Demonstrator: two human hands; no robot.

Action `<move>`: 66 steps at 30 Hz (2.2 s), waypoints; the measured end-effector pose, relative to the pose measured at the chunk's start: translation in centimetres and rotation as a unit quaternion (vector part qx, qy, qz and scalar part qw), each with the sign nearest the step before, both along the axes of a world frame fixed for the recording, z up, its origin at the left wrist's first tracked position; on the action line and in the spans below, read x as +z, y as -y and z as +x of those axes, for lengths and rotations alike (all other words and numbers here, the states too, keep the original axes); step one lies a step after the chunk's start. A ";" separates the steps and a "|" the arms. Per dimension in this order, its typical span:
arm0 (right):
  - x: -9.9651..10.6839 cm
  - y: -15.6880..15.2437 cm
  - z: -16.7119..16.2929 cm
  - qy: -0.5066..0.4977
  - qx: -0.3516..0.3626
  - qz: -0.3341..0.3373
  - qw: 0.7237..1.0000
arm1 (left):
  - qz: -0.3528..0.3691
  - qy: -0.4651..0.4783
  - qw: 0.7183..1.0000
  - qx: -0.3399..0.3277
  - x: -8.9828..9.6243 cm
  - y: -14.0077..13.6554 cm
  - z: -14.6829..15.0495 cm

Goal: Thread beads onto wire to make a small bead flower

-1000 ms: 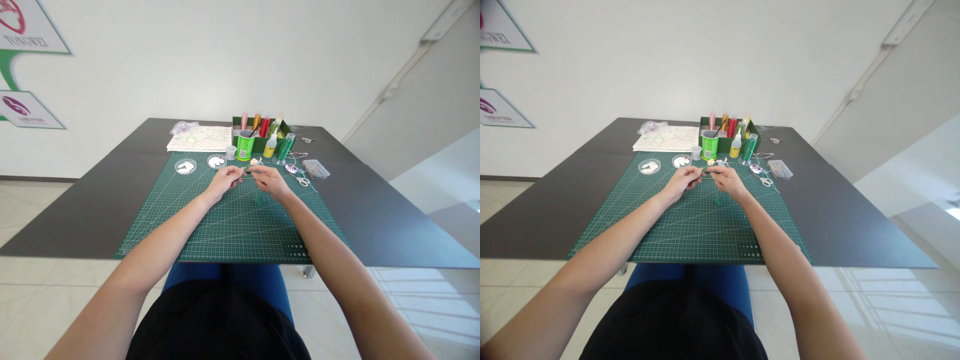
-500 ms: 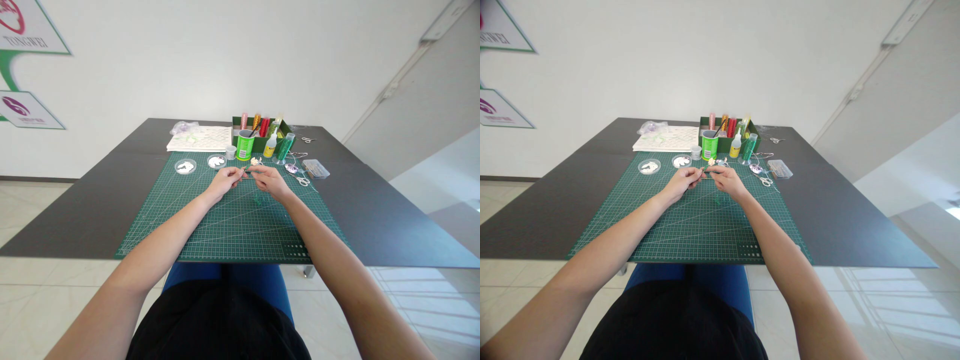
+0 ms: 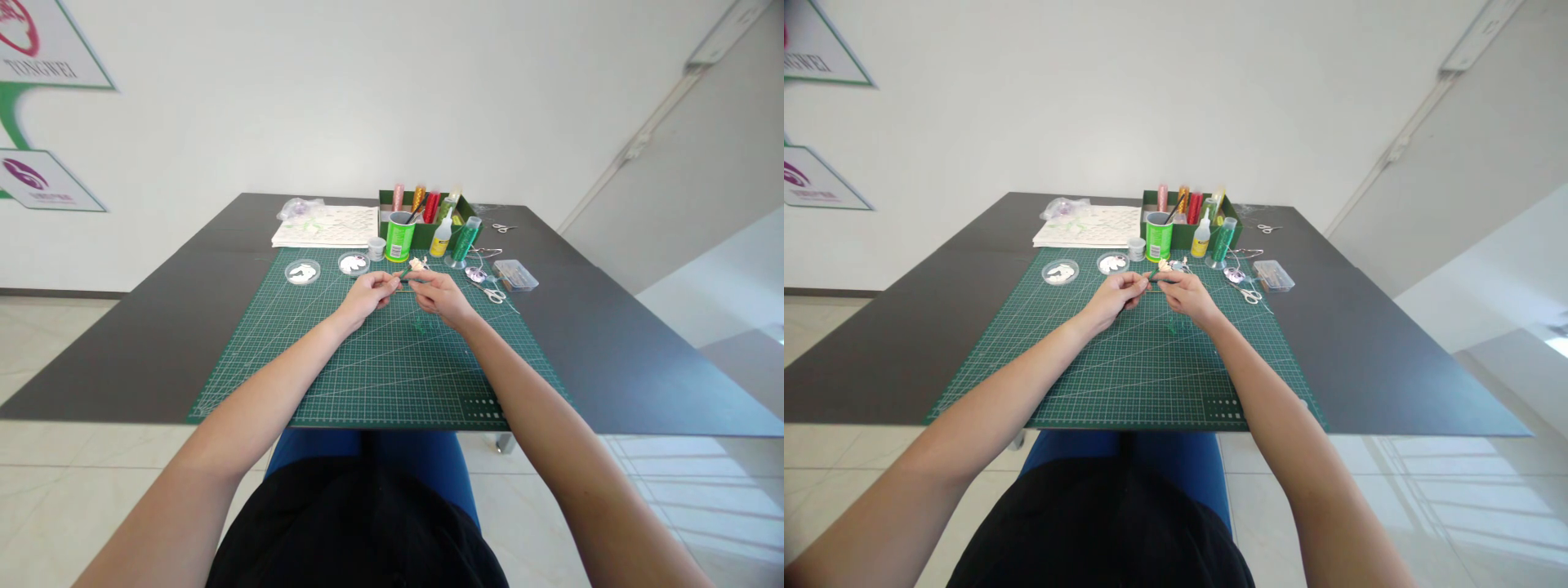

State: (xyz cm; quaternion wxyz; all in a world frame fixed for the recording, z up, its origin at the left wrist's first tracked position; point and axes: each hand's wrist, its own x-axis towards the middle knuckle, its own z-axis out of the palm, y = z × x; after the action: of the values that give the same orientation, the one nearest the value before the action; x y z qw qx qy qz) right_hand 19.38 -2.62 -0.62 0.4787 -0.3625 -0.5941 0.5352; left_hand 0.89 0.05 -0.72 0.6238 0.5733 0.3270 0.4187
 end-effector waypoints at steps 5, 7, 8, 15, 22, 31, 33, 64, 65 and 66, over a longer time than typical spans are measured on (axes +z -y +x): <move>-0.1 0.0 -0.1 -0.020 0.013 -0.005 1.000 | 0.006 0.018 1.000 -0.002 0.1 0.2 0.1; -0.1 0.0 -0.1 -0.027 0.016 -0.008 0.999 | 0.006 0.024 1.000 -0.005 0.2 0.3 0.1; 0.0 0.1 -0.1 -0.030 0.016 -0.009 0.999 | 0.006 0.027 1.000 -0.008 0.2 0.4 0.1; 0.0 0.2 -0.2 -0.039 0.011 -0.016 0.999 | 0.003 0.029 0.999 -0.019 0.5 0.6 0.1; 0.0 0.1 -0.1 -0.047 0.012 -0.018 0.999 | -0.006 0.031 0.999 -0.014 0.5 0.5 0.1; 0.5 0.4 -0.1 -0.030 0.012 -0.019 0.999 | -0.006 0.007 1.000 -0.015 0.5 0.4 0.0; 0.5 0.5 -0.1 -0.029 0.011 -0.019 0.999 | -0.005 0.000 1.000 -0.012 0.5 0.4 0.0; 0.3 0.3 -0.1 -0.040 0.012 -0.022 0.999 | -0.010 0.031 0.999 -0.017 0.4 0.5 0.0; 0.3 0.3 -0.1 -0.041 0.013 -0.022 0.999 | -0.011 0.029 0.999 -0.016 0.5 0.5 0.0; 0.3 0.4 -0.1 -0.041 0.013 -0.021 0.999 | -0.012 0.027 0.999 -0.014 0.5 0.5 0.0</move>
State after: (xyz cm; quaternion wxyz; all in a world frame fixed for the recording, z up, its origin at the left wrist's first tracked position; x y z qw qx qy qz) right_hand 19.29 -2.97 -0.34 0.4877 -0.3425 -0.5671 0.5686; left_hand 0.90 -0.48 -0.22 0.6451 0.5591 0.3070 0.4208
